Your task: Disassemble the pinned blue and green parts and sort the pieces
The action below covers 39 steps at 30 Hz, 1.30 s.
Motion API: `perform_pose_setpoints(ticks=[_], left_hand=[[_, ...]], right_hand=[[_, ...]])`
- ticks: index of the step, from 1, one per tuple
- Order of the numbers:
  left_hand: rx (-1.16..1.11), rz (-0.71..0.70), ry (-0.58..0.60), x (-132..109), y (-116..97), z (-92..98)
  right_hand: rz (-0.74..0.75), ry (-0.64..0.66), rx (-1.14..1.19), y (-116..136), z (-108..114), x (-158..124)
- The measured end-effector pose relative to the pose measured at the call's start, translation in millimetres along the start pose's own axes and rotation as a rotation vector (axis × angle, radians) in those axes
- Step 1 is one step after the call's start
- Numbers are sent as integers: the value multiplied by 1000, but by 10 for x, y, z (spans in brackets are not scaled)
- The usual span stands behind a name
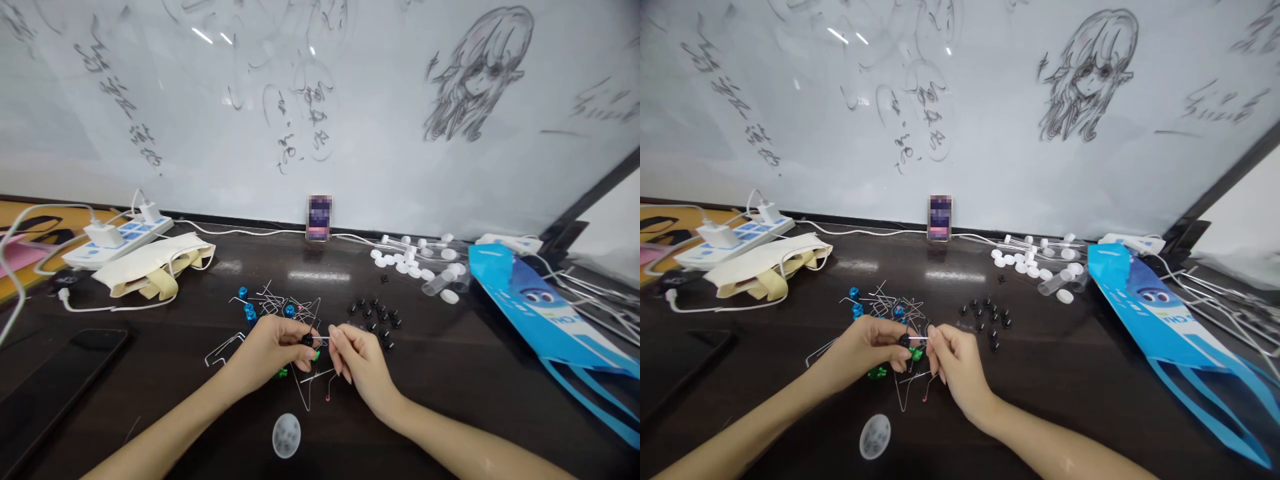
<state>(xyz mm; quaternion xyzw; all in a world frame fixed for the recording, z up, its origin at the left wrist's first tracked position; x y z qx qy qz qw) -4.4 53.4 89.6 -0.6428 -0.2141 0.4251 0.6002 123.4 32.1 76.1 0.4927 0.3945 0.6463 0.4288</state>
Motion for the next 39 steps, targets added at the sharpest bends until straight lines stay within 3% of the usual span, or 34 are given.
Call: perform_pose_setpoints(ticks=[7,10,12,14,16,19,22,24,26,28,30,32,33,35,39], left_hand=[[-19,44,79,-22,69,-85],[-44,55,124,-45,47,-94],[15,10,83,-74,-40,-44],[199,-114,-57,-122,-194,57],[470,-318,-242,-214,-392,130],[829,-711,-436,-423,-611,82],[1072,-1031,-530,-614,-665,-15],[1121,-1103,-552,-675,-688,-16],[1012,-1003,-561,-654,-745,96],[775,-725,-522,-520,-745,302],[501,-415,-380,-351,-624,442],[309,-240,-214,-264,-516,453],[269,-217,-168,-258,-502,446],[333,-288,-222,-305,-555,472],[785,-763,-529,-610,-775,356]], right_hand=[[515,119,-509,378,61,-18],[715,166,-570,487,57,-20],[632,162,-430,467,83,51],[381,134,-141,354,99,143],[72,145,163,201,18,170],[-357,306,479,76,-238,77],[-590,408,645,129,-381,37],[-555,402,630,230,-388,140],[-359,388,453,387,-348,313],[-32,345,82,623,-260,487],[305,275,-347,894,-196,559],[503,240,-596,1049,-184,547],[516,250,-597,1057,-176,545],[349,341,-386,930,-169,561],[-217,538,215,596,-306,444]])
Point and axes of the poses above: each hand's wrist, its own x-axis towards the middle knuckle, its own z-axis out of the back of the hand, y = z × x, the point moved 8 cm from there along x, towards the middle knuckle, and after that the axes turned 11 degrees about z, right-handed, at the moved point
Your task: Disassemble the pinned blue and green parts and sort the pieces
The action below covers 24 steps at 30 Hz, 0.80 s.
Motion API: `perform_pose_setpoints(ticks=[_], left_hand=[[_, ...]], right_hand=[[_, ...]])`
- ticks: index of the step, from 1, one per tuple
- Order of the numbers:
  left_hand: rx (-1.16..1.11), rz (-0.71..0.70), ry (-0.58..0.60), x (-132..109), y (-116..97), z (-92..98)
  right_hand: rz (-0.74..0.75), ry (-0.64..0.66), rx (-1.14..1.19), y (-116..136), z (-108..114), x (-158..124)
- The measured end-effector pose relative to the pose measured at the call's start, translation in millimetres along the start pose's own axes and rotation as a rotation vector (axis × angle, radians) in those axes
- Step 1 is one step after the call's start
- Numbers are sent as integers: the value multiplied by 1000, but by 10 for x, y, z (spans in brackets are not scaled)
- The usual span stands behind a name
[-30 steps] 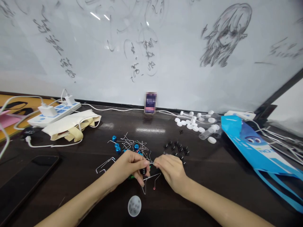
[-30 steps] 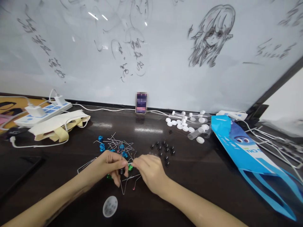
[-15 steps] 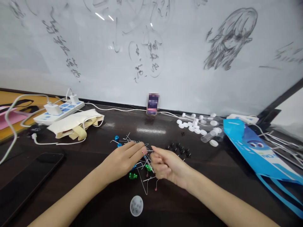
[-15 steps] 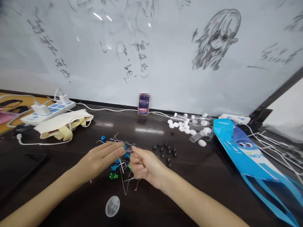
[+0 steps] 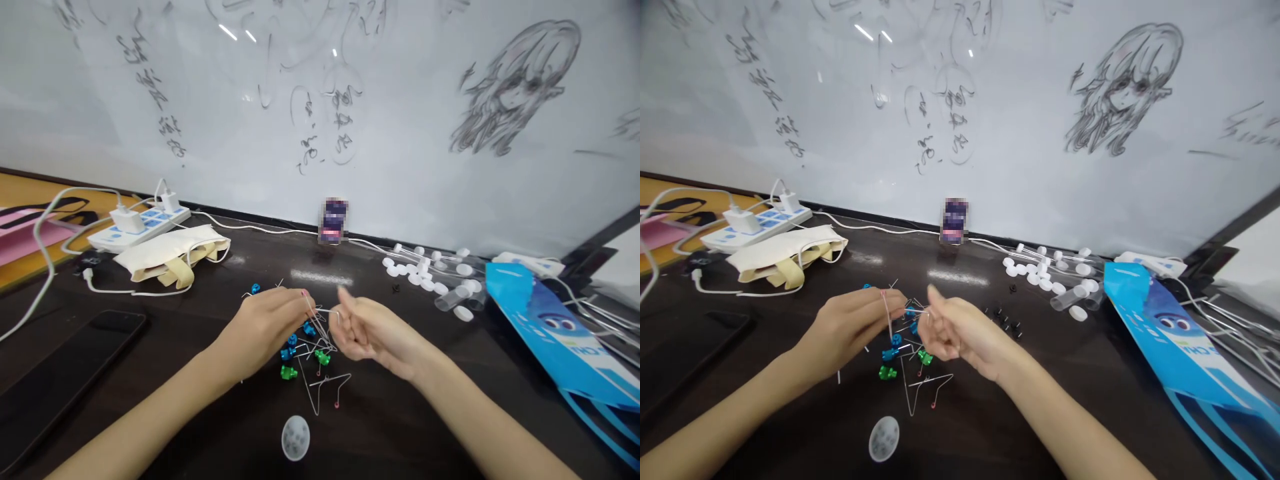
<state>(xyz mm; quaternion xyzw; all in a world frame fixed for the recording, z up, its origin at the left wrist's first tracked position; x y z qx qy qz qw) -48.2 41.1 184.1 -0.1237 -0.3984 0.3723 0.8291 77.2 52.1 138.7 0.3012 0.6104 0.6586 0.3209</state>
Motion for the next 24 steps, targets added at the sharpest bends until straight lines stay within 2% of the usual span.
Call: perform_pose_setpoints(ticks=[2,4,6,8,10,11,12,13,15,17,18,20,22,23,24], left_hand=[[140,-201,-81,-88,-142,-3],[156,-239,-91,-119,-157,-24],[23,-71,-38,-60,-24,-33],[-256,233,147,-3,200,-143],[-577,512,438,-49,324,-365],[-701,601,567,-91,322,-454],[-772,651,649,-119,306,-504],[-779,671,667,-123,301,-513],[-613,612,532,-64,319,-428],[-332,424,302,7,260,-267],[-196,294,191,18,182,-192],[2,22,14,-31,-3,-100],[86,-150,-60,-103,-114,-84],[81,-153,-64,-107,-109,-82],[38,-88,-47,-83,-58,-79]], right_hand=[[-50,4,134,-38,-52,4],[27,-38,59,6,-47,28],[206,-120,-234,144,4,33],[437,-198,-664,357,6,-21],[633,-172,-1078,505,-111,-93],[702,-123,-1224,533,-178,-119],[744,-80,-1306,544,-217,-136],[752,-78,-1312,556,-203,-144],[637,-208,-1097,560,-1,-124],[375,-279,-684,370,225,-59],[222,-236,-471,210,251,-21],[-2,-66,-142,-41,143,14],[-53,23,-9,-108,54,23],[-10,15,-26,-79,53,34],[69,-17,-107,-15,72,44]])
Point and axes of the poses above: each hand's wrist, its own x-axis towards the middle knuckle, its own z-axis out of the back of the hand, y = z × x, the point moved 8 cm from there along x, towards the middle knuckle, and after that the axes turned 11 degrees about z, right-handed, at the moved point
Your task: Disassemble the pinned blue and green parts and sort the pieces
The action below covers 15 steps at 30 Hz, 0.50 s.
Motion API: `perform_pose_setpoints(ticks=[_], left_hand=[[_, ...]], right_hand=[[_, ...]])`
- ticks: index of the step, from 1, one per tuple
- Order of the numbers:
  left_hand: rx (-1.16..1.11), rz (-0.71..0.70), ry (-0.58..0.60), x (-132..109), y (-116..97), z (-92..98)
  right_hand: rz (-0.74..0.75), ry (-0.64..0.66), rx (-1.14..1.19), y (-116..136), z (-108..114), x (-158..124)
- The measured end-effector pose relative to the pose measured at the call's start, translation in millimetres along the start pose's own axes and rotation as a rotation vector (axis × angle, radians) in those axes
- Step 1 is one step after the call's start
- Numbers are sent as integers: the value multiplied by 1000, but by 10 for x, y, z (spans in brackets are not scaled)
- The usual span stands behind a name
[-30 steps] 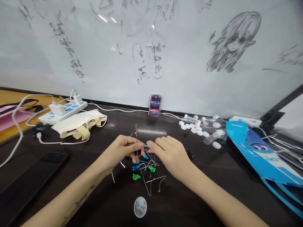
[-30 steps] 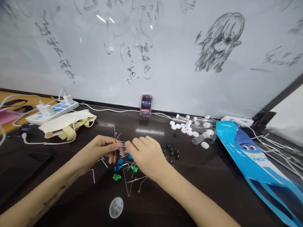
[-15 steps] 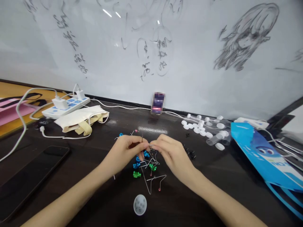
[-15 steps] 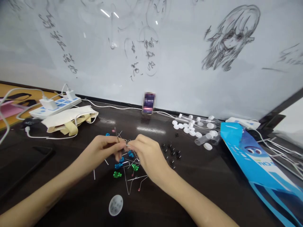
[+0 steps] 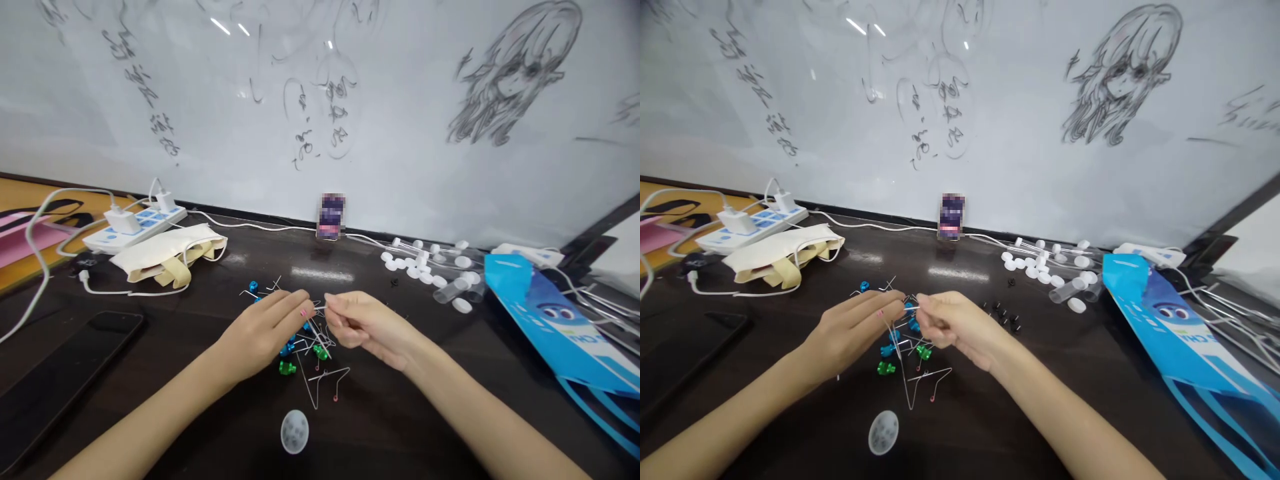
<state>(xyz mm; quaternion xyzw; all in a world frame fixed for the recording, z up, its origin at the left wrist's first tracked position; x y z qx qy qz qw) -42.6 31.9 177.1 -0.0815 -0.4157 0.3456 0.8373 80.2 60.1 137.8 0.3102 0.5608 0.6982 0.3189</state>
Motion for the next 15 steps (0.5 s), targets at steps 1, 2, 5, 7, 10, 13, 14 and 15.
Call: perform_pose_setpoints(ticks=[1,2,5,7,10,13,14,15], left_hand=[[-84,117,44,30,91,-17],[-206,266,125,52,200,-67],[-647,663,459,-7,387,-344],[-755,748,581,-53,400,-447],[-422,563,424,9,440,-345],[39,89,164,26,211,-175],[131,-51,104,-10,122,-154],[182,-151,67,-47,57,-146]], right_hand=[[100,-40,-148,89,28,7],[213,-83,-353,202,45,0],[538,-131,-1002,513,-93,-81],[607,-119,-1098,549,-163,-103],[373,-237,-679,357,64,-46],[-46,-148,-216,-90,130,4],[-138,-70,-111,-188,81,2],[-183,-5,-35,-239,33,0]])
Point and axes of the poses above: each hand's wrist, its own x-axis towards the middle knuckle, its own z-axis out of the back of the hand, y = z × x, the point moved 8 cm from there along x, towards the middle knuckle, and after that the axes turned 11 degrees about z, right-handed, at the moved point
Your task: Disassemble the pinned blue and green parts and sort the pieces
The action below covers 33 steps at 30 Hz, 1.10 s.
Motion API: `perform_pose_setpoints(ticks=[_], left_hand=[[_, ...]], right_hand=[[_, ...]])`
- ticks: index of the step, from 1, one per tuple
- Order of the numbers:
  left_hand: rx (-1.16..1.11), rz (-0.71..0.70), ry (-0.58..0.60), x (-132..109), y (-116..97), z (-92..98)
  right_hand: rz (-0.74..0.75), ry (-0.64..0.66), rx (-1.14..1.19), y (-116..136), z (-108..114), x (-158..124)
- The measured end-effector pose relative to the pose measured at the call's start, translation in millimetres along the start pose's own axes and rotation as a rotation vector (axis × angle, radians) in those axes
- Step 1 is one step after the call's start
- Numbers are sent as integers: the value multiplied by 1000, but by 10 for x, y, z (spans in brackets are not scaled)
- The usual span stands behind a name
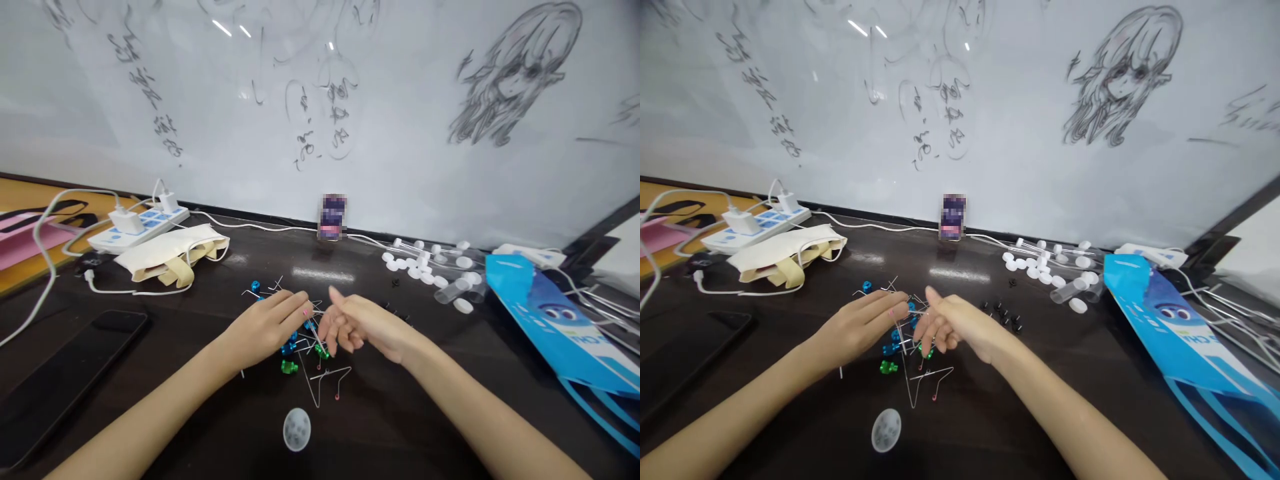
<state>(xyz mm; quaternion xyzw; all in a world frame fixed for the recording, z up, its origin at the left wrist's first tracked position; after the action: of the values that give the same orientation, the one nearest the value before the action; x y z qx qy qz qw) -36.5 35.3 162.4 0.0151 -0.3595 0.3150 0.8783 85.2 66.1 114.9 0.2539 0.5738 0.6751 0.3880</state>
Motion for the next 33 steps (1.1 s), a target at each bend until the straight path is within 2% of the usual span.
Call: perform_pose_setpoints(ticks=[1,2,4,7,9,10,12,13,15,17,18,19,20,22,24,26,27,28,30,33], left_hand=[[21,-45,-24,-16,-33,9],[5,-33,-34,-14,-27,17],[-138,152,-9,34,108,8],[-588,575,198,40,388,-208],[-864,735,355,-5,439,-369],[-925,764,384,-17,452,-394],[-836,742,297,-12,519,-310],[-714,678,207,5,534,-212],[-443,458,52,37,440,-15],[-262,235,-24,38,267,85],[-224,174,-33,36,207,98],[-216,171,-33,40,193,97],[-241,228,-20,52,226,81],[-411,450,70,61,375,-23],[-697,682,257,14,484,-229],[-948,799,433,-41,476,-393],[-1001,808,463,-50,468,-417],[-984,796,443,-45,480,-400],[-765,695,260,3,520,-239],[-285,328,-33,54,315,72]], right_hand=[[6,38,37,-3,-29,7],[58,38,31,33,-31,17],[254,-48,-146,186,19,18],[577,-201,-607,473,18,-78],[650,-229,-718,537,-5,-115],[618,-224,-652,512,17,-101],[440,-182,-345,353,81,-34],[319,-126,-160,238,73,1],[115,-6,148,55,-12,28],[48,38,291,-4,-71,31],[67,18,303,2,-69,36],[112,-18,273,27,-54,39],[178,-63,193,71,-29,35],[346,-158,-92,210,19,-1],[536,-247,-395,392,37,-75],[660,-284,-560,511,34,-129],[667,-276,-543,521,47,-125],[627,-261,-457,493,78,-98],[431,-214,-141,328,140,-10],[82,-101,334,33,52,52]])
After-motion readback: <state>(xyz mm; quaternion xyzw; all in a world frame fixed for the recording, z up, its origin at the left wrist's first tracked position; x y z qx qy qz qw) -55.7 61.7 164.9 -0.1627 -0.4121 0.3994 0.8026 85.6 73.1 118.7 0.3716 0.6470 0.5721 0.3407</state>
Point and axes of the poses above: each hand's wrist, its own x-axis towards the middle knuckle, its own z-axis out of the back of the hand, y = z × x, the point moved 8 cm from there along x, towards the middle knuckle, and after that the axes turned 11 degrees about z, right-handed, at the moved point
